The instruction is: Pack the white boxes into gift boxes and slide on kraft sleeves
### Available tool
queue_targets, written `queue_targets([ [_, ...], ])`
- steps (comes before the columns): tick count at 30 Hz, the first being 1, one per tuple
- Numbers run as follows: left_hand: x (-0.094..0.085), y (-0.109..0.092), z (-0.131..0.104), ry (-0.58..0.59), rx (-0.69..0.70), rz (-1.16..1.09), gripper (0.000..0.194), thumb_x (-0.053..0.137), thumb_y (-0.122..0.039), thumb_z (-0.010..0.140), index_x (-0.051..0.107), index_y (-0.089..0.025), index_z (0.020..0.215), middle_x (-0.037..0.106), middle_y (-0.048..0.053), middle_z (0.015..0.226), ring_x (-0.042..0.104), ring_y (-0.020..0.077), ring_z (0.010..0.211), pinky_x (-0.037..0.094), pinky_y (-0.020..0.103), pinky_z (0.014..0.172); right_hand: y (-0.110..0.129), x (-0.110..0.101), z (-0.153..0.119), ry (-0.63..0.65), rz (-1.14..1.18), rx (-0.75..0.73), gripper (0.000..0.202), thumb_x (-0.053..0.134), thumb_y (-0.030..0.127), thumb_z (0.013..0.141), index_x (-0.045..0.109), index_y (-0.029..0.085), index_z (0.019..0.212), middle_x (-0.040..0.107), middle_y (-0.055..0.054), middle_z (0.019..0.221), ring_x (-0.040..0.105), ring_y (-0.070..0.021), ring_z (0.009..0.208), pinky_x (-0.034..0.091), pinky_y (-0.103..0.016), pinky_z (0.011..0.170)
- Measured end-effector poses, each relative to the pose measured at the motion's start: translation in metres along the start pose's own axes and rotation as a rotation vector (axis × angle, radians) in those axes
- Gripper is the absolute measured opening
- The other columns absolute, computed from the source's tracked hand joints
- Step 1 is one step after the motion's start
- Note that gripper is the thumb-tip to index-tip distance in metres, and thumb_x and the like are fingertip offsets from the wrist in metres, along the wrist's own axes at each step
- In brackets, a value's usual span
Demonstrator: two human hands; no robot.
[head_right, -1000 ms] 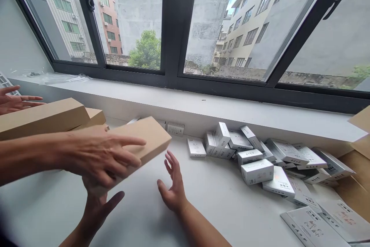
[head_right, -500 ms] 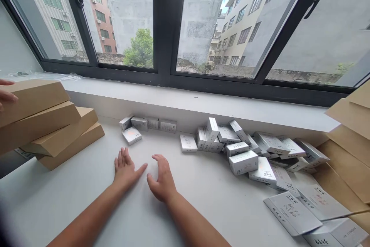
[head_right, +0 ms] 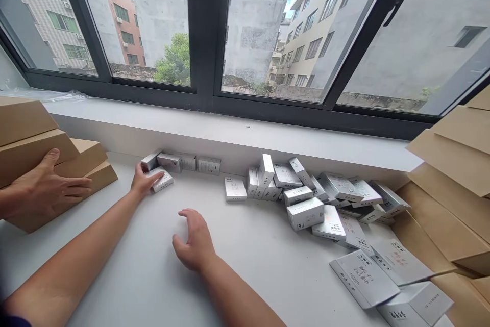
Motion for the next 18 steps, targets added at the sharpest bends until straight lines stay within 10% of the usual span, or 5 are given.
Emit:
queue_targets([
  [4, 0.003, 0.008, 0.011, 0.017, -0.031, -0.102, 0.047, 0.078, -0.041, 0.07, 0.063, -0.019, 0.109, 0.071, 0.008, 0.112, 0.068, 0.0229, 0.099, 0.053, 0.035, 0.089, 0.002, 0.0, 0.002, 0.05, 0.0, 0.009, 0.045, 0.061, 0.018, 0.079, 0.055, 0.027, 0.122, 0.064, -0.006, 0.124, 0.059, -0.0285, 0.12, 0.045, -0.054, 0.108],
  [18, -0.023, 0.024, 0.001, -0.363, -0.11, -0.456, 0.031, 0.051, -0.035, 0.082, 0.045, -0.022, 0.109, 0.057, 0.001, 0.083, 0.058, 0.0153, 0.069, 0.045, 0.027, 0.061, 0.001, 0.0, 0.0, 0.073, 0.011, 0.081, 0.045, 0.059, 0.019, 0.082, 0.055, 0.025, 0.126, 0.061, -0.008, 0.127, 0.057, -0.0269, 0.117, 0.053, -0.048, 0.096],
])
Point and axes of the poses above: each hand's wrist, its own z-axis towards the middle knuckle, its own x-axis out of the palm, y = z × x, the point moved 3 cm from there along z, towards the middle knuckle
